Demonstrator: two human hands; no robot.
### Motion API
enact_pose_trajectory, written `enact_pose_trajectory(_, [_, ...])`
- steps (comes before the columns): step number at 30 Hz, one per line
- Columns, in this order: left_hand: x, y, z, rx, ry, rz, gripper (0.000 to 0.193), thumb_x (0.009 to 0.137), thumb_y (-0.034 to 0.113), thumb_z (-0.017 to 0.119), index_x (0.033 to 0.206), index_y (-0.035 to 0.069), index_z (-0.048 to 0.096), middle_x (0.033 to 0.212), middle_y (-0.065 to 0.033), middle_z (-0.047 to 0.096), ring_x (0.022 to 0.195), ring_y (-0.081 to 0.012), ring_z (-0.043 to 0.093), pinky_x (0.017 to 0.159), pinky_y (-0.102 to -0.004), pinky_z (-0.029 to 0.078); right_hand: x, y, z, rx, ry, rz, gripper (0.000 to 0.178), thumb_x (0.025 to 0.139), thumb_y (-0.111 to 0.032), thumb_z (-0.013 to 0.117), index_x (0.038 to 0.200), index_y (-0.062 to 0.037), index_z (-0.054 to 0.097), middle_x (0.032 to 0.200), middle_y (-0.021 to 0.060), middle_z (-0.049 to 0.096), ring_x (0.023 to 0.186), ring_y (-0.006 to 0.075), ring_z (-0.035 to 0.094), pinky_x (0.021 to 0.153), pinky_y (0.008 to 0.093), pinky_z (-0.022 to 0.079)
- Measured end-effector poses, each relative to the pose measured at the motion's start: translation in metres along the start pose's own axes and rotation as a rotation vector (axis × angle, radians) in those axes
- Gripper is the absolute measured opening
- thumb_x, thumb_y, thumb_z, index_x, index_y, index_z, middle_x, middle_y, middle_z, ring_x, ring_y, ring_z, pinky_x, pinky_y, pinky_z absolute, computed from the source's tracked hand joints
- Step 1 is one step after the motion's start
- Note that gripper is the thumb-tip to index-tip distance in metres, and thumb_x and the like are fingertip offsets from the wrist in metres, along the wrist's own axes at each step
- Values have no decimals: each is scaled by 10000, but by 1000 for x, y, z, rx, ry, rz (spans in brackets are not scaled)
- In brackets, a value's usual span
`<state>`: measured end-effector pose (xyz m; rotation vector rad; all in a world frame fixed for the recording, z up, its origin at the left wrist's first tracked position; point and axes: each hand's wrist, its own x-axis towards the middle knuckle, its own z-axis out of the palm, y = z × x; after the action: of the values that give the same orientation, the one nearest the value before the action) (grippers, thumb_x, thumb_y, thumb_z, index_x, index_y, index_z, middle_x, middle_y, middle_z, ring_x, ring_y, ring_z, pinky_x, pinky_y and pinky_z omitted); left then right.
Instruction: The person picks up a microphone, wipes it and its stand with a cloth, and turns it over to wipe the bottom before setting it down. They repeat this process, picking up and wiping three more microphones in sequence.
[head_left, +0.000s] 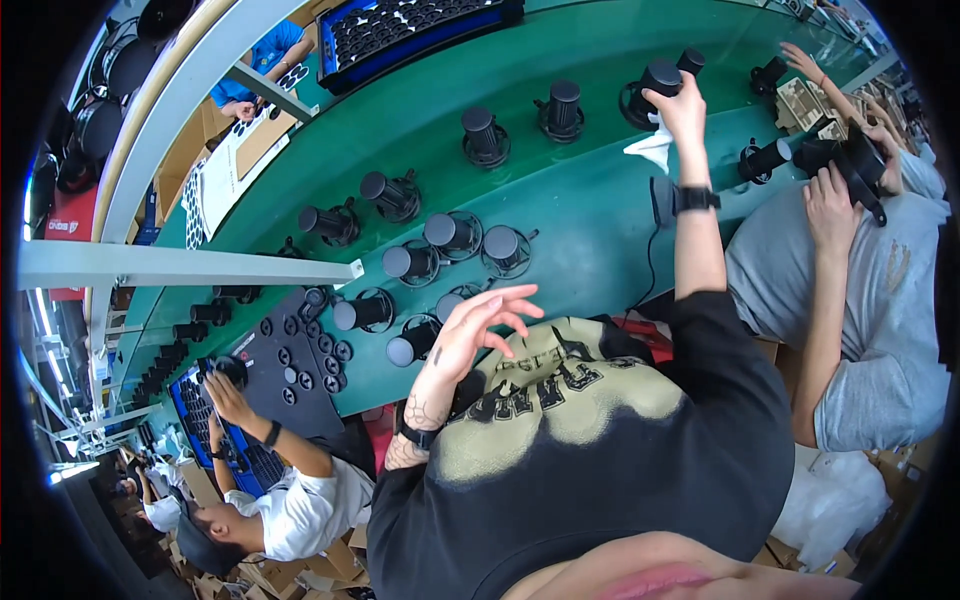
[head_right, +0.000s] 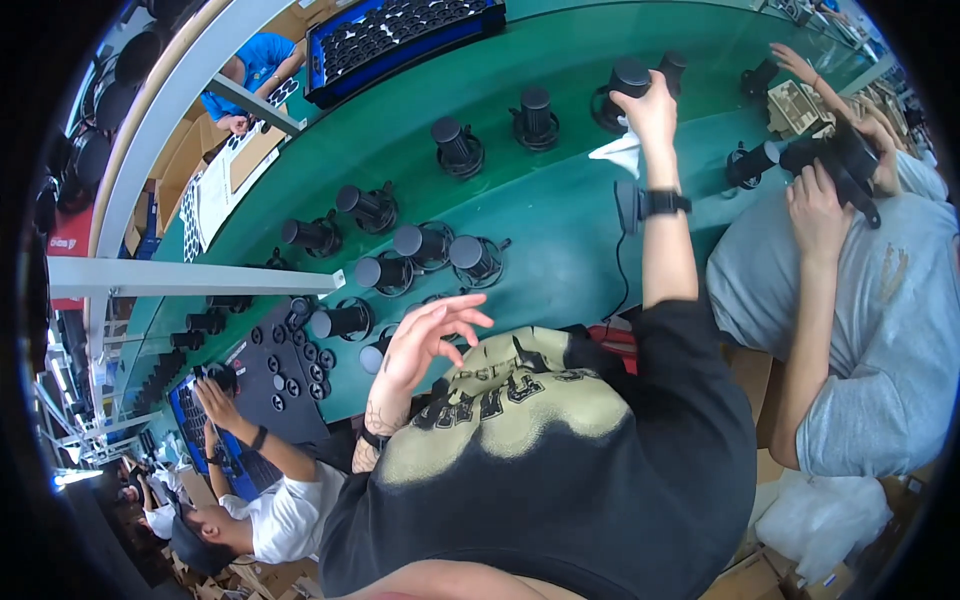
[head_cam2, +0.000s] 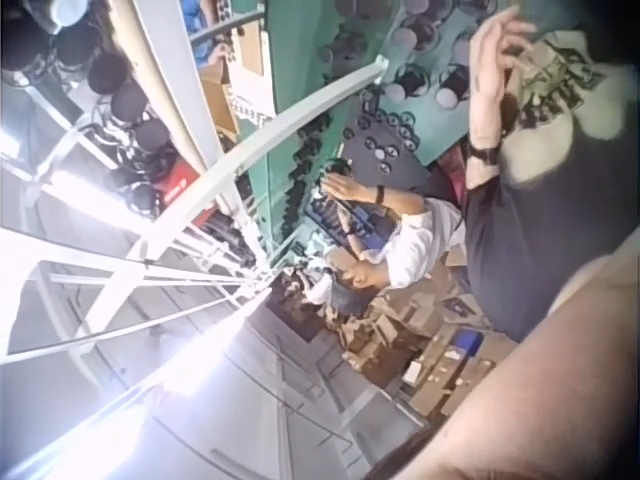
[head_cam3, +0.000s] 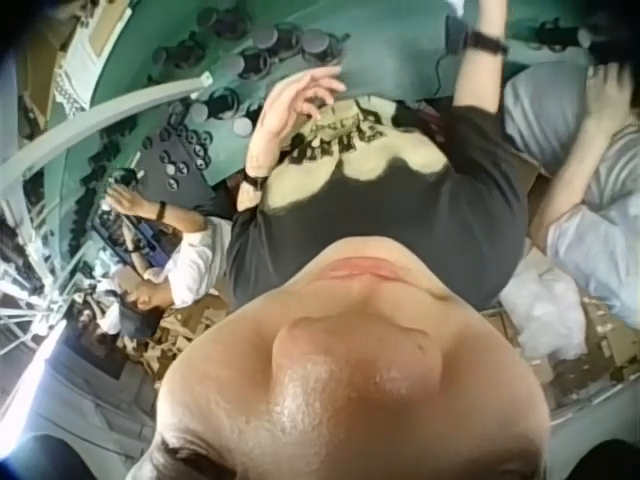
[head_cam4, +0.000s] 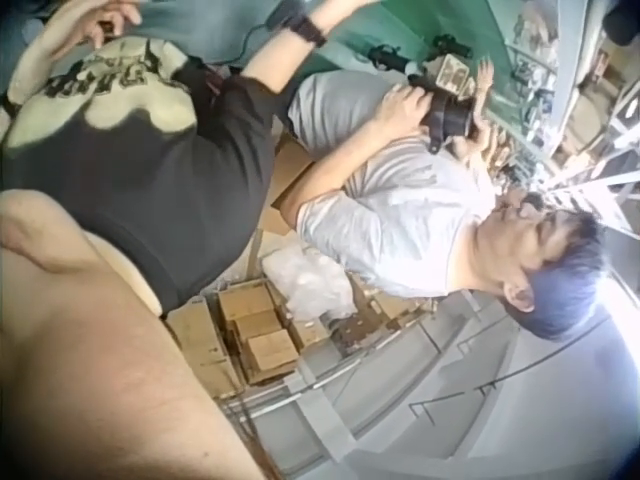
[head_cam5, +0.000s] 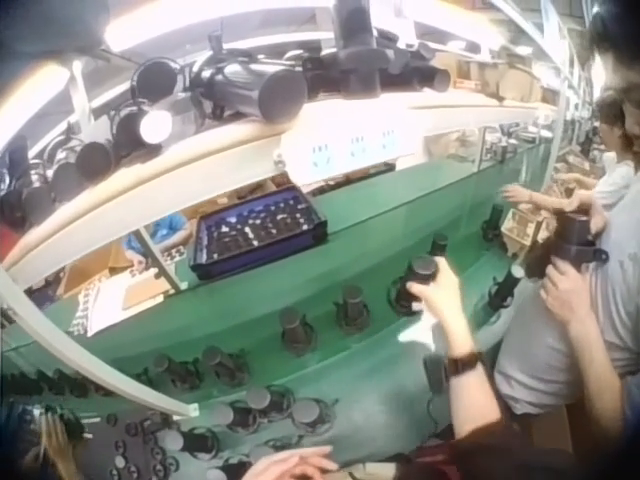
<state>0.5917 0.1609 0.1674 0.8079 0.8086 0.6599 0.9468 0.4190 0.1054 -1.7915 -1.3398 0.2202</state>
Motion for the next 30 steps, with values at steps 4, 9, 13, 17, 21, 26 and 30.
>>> enact_pose_trajectory(4, [3, 7, -2, 50, 104, 10, 489, 960, 314, 399, 1269, -54, 491, 1084, -156, 622, 857, -153, 585, 611, -245, 530, 28, 49, 64, -74, -56, 154, 666, 650, -266, 782, 1212, -48, 499, 1058, 189, 650, 993, 359, 621, 856, 420, 490])
enact_pose_trajectory(9, [-5, 4, -7, 99, 219, 29, 483, 952, 317, 419, 1254, -49, 508, 1077, -146, 626, 847, -146, 586, 618, -254, 527, 21, 65, 94, -148, -94, 228, 677, 663, -257, 781, 1247, -79, 487, 1120, 187, 626, 1074, 348, 584, 904, 412, 468])
enact_pose_trajectory(13, [-12, 6, -18, 147, 325, 60, 464, 953, 315, 425, 1248, -29, 524, 1074, -128, 628, 854, -138, 582, 636, -255, 521, -5, 20, 98, 45, 179, -295, 720, 686, -267, 788, 1304, -77, 471, 1215, 173, 582, 1129, 327, 556, 931, 384, 453])
enact_pose_trajectory(17, [-11, 6, -15, 212, 324, 50, 440, 961, 309, 425, 1252, -3, 532, 1074, -98, 627, 872, -128, 574, 663, -254, 512, -19, 2, 114, 264, -362, -352, 713, 735, -244, 751, 1361, -109, 439, 1278, 157, 539, 1150, 299, 540, 954, 372, 435])
enact_pose_trajectory(21, [1, 12, -12, 282, 283, 84, 424, 963, 292, 428, 1239, -10, 539, 1057, -98, 631, 869, -126, 575, 664, -252, 511, -20, 0, 122, 422, -727, -245, 658, 751, -258, 726, 1342, -127, 468, 1250, 142, 551, 1132, 291, 546, 948, 366, 435])
enact_pose_trajectory(26, [14, 5, -11, 311, 253, 135, 414, 958, 282, 444, 1225, -16, 548, 1034, -103, 638, 853, -124, 581, 653, -248, 517, -29, 7, 118, 322, -524, -390, 503, 757, -248, 723, 1210, -96, 568, 1153, 101, 602, 1073, 250, 573, 921, 337, 445])
enact_pose_trajectory(30, [7, 5, -8, 414, 375, 200, 389, 943, 251, 489, 1234, -1, 547, 1039, -96, 636, 853, -114, 586, 645, -233, 517, -39, -20, 83, 194, -34, -317, 380, 781, -177, 710, 1122, -61, 588, 964, 55, 640, 874, 170, 611, 789, 304, 482])
